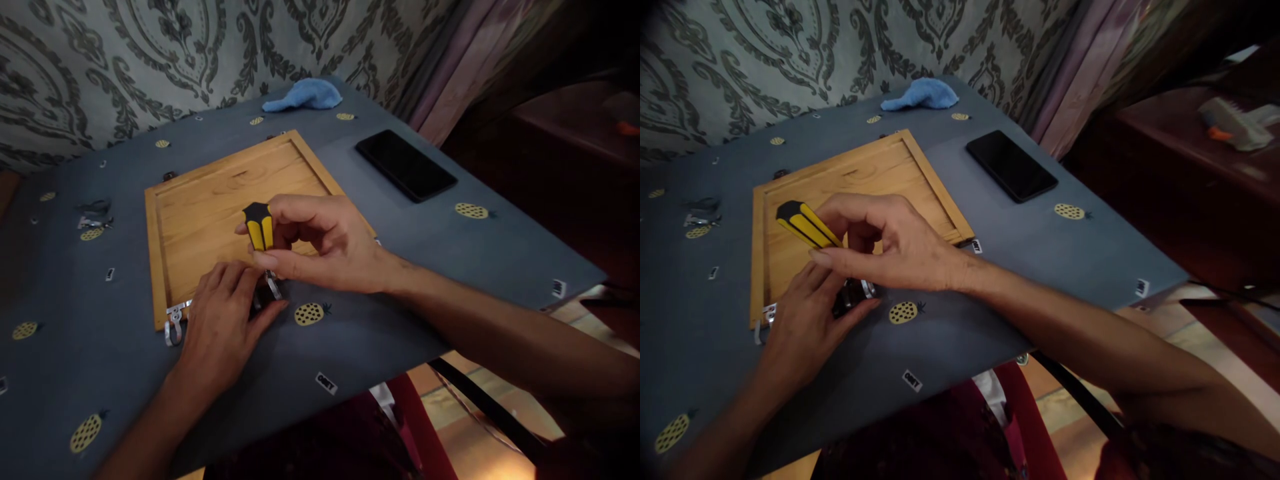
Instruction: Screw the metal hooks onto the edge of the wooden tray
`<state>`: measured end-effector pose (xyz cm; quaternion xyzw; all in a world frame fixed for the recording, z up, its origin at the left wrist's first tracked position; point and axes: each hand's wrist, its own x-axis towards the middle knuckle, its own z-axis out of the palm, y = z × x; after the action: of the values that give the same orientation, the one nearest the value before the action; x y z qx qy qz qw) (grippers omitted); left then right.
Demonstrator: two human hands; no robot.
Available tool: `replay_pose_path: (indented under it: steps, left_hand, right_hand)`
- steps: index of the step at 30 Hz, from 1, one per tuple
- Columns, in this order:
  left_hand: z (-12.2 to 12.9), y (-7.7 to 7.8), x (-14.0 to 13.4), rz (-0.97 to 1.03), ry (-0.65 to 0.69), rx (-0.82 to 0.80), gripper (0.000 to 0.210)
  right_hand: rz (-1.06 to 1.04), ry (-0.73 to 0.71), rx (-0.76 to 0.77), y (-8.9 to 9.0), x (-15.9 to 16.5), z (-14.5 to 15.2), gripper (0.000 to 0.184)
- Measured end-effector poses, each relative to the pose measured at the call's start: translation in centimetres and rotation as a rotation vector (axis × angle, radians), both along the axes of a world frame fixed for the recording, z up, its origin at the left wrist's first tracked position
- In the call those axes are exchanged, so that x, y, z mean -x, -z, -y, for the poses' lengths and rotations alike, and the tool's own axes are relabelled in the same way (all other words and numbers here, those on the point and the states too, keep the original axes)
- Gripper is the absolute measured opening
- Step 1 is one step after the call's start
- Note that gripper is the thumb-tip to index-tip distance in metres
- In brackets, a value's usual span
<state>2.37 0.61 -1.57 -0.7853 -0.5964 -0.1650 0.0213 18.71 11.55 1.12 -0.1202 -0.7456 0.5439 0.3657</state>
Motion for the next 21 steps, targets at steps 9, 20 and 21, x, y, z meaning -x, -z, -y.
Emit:
replay_pose_path:
  steps: [9, 20, 21]
  left_hand:
    - [0.08, -0.07, 0.01, 0.02, -0.009, 0.019, 0.035]
    - [0.09, 0.04, 0.01, 0.028, -0.001, 0.013, 0.037]
    - [0.1, 0.05, 0.02, 0.031, -0.003, 0.013, 0.037]
  right_hand:
    - [-0.053, 0.13, -0.028, 0.38, 0.27, 0.08, 0.029]
    - [-0.052, 0.189, -0.076, 0.77, 0.28, -0.01, 0.03]
    - [-0.053, 0.19, -0.087, 0.79, 0.3, -0.01, 0.029]
